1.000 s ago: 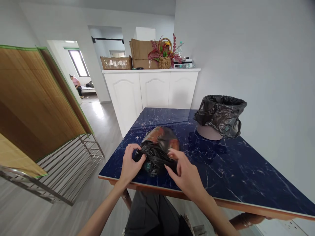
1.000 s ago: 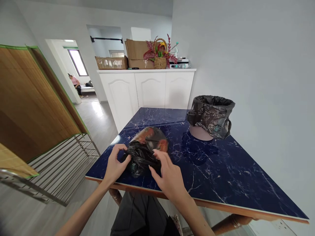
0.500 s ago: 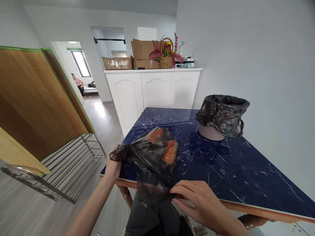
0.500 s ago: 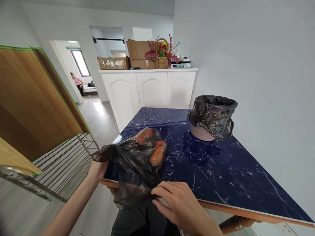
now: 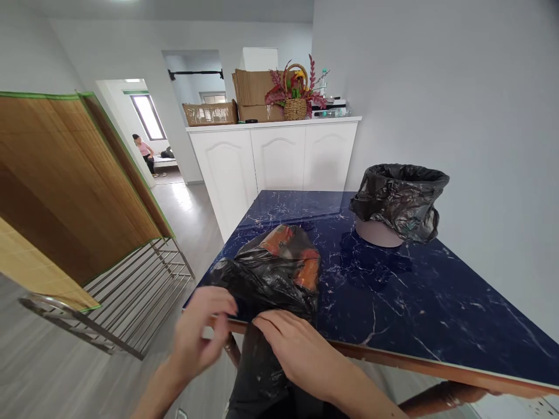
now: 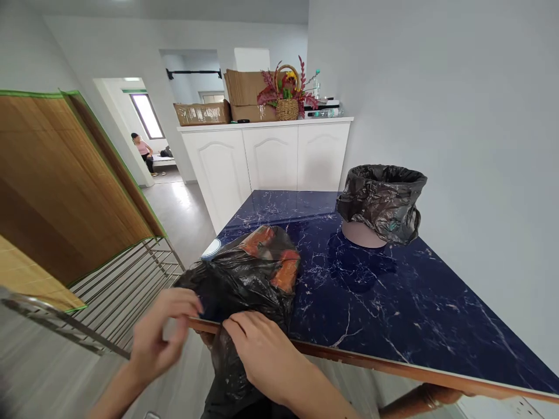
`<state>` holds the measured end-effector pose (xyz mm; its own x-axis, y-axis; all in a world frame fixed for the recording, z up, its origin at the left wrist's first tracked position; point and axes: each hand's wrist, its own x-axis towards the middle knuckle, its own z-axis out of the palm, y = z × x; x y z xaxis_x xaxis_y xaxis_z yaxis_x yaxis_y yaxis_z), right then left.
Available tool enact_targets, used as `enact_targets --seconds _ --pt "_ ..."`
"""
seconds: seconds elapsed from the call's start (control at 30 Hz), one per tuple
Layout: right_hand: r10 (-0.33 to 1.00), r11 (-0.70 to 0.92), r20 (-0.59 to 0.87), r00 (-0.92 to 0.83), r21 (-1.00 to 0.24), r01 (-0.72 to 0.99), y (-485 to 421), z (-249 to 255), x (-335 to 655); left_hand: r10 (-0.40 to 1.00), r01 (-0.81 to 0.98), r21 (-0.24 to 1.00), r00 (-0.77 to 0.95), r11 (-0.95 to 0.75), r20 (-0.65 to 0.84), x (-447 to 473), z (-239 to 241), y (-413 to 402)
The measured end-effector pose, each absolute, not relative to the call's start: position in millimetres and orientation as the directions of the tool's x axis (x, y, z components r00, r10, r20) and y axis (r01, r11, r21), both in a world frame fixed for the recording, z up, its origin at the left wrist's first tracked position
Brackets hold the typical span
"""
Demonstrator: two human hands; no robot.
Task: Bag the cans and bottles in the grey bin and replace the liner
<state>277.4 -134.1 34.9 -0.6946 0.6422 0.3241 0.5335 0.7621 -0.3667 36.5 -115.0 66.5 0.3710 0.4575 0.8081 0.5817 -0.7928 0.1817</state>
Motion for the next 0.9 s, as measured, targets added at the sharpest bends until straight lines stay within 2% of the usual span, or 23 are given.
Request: enact_targets --seconds 0.07,0.17,0.3,0.47,0.57,0.67,0.77,0.9 --pt "0.63 0.776 0.362 -0.687 -0.259 0.575 -128.4 19.6 273.4 0.471 0.55 0.084 0.615 -0.831 0.633 44.7 59.7 -123.8" --pt "0.637 0.753 0.401 -0.658 -0.14 0.643 -123.7 3.6 276.8 0.526 0.6 0.015 0.688 -0.8 0.5 52.9 44.5 -123.2" --pt "0.668 0.709 0.395 -0.631 -0.077 0.701 -118.9 2.9 286.9 0.595 0.65 0.019 0.683 -0.759 0.424 53.7 28.0 -112.3" --pt "0.753 0.613 0.356 -0.554 -0.073 0.786 -107.1 4.0 290.3 0.683 0.744 -0.029 0.626 -0.667 0.376 44.0 14.9 -106.3" --pt "0.798 0.551 0.361 -0.483 -0.109 0.827 -101.4 5.2 287.9 0.761 0.826 -0.11 0.555 -0.553 0.336 32.7 12.3 -100.7" --pt "0.792 0.535 0.444 -0.419 -0.172 0.828 -101.2 15.0 285.0 0.843 0.92 -0.172 0.391 -0.351 0.371 22.7 15.8 -93.3" --pt "0.741 0.589 0.529 -0.414 -0.216 0.779 -105.0 29.1 283.9 0.853 0.965 -0.082 0.26 -0.25 0.452 22.9 22.8 -92.8" --pt "0.692 0.664 0.562 -0.453 -0.248 0.706 -108.4 37.9 285.7 0.847 0.859 0.21 0.367 -0.467 0.385 38.7 30.0 -102.6"
